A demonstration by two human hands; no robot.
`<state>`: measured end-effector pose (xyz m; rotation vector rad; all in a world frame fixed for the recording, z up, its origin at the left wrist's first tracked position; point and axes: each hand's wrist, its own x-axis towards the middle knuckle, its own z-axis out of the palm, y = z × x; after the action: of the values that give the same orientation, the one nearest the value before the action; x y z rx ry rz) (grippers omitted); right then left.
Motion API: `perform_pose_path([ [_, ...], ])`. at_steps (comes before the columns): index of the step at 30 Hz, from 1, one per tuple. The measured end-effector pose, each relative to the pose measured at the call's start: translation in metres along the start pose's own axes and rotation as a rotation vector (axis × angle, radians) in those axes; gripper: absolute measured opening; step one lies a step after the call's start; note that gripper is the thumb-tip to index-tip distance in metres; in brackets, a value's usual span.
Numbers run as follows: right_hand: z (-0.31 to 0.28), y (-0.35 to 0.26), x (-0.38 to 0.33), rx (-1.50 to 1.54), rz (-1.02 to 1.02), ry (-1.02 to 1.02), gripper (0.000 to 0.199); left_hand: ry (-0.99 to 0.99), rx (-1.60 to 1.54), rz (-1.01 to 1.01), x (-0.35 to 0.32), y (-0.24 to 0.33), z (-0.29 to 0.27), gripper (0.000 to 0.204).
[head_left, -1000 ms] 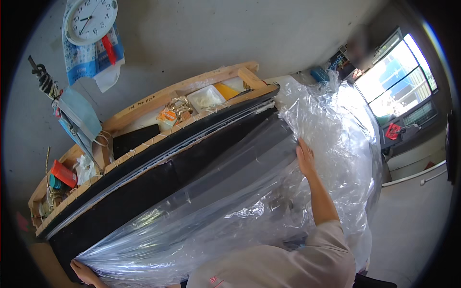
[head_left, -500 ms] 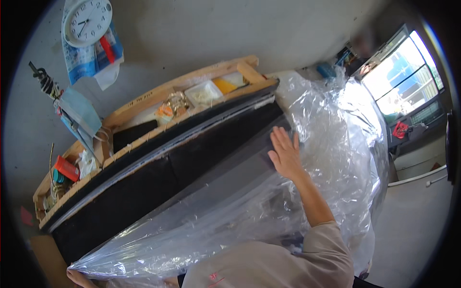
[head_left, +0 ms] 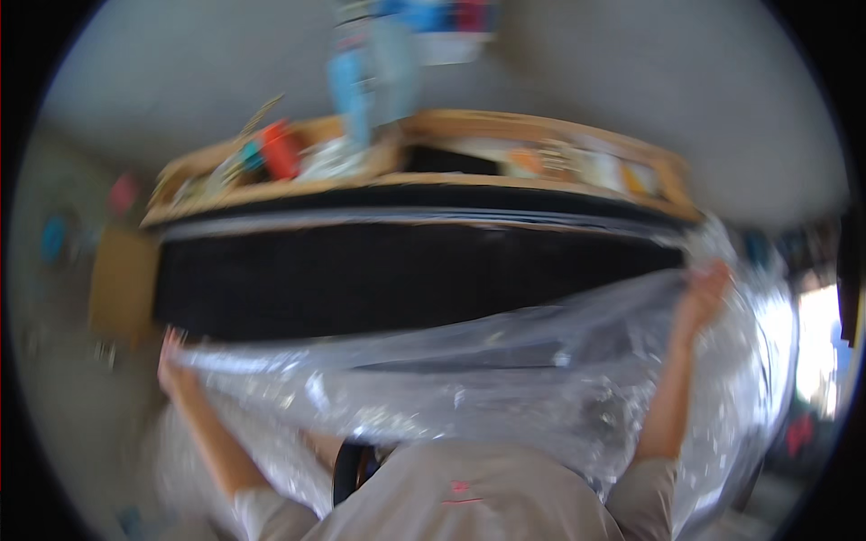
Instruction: The person wraps a long black object in plastic bubble wrap by hand.
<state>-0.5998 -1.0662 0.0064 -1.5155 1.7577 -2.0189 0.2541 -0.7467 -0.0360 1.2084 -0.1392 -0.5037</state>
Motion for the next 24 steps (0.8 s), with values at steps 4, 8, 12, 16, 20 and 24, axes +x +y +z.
perform_pose_path([
  [4, 0.001, 0.077, 0.018, -0.660, -0.312, -0.410, 0.025, 0.261, 1.269, 0.628, 0.047, -0.041, 0.093, 0.023],
  [8, 0.030, 0.147, 0.049, -0.691, 0.035, -0.386, 0.021, 0.336, 1.269, 0.467, 0.011, -0.061, 0.235, 0.016],
  [12, 0.038, 0.181, 0.066, -0.983, 0.048, -0.222, 0.019, 0.412, 1.317, 0.494, 0.030, -0.071, 0.245, 0.026],
  [16, -0.001, 0.153, 0.091, 0.360, 0.992, -0.359, 0.038, 0.301, 1.150, 0.537, 0.018, -0.067, 0.256, 0.029],
  [20, 0.013, 0.128, 0.090, 0.126, 0.598, -0.265, 0.048, 0.309, 1.149, 0.590, 0.053, -0.089, 0.254, 0.029],
  [24, 0.020, 0.103, 0.094, -0.314, 0.768, -0.271, 0.055, 0.188, 1.016, 0.706, 0.057, -0.096, 0.215, 0.031],
])
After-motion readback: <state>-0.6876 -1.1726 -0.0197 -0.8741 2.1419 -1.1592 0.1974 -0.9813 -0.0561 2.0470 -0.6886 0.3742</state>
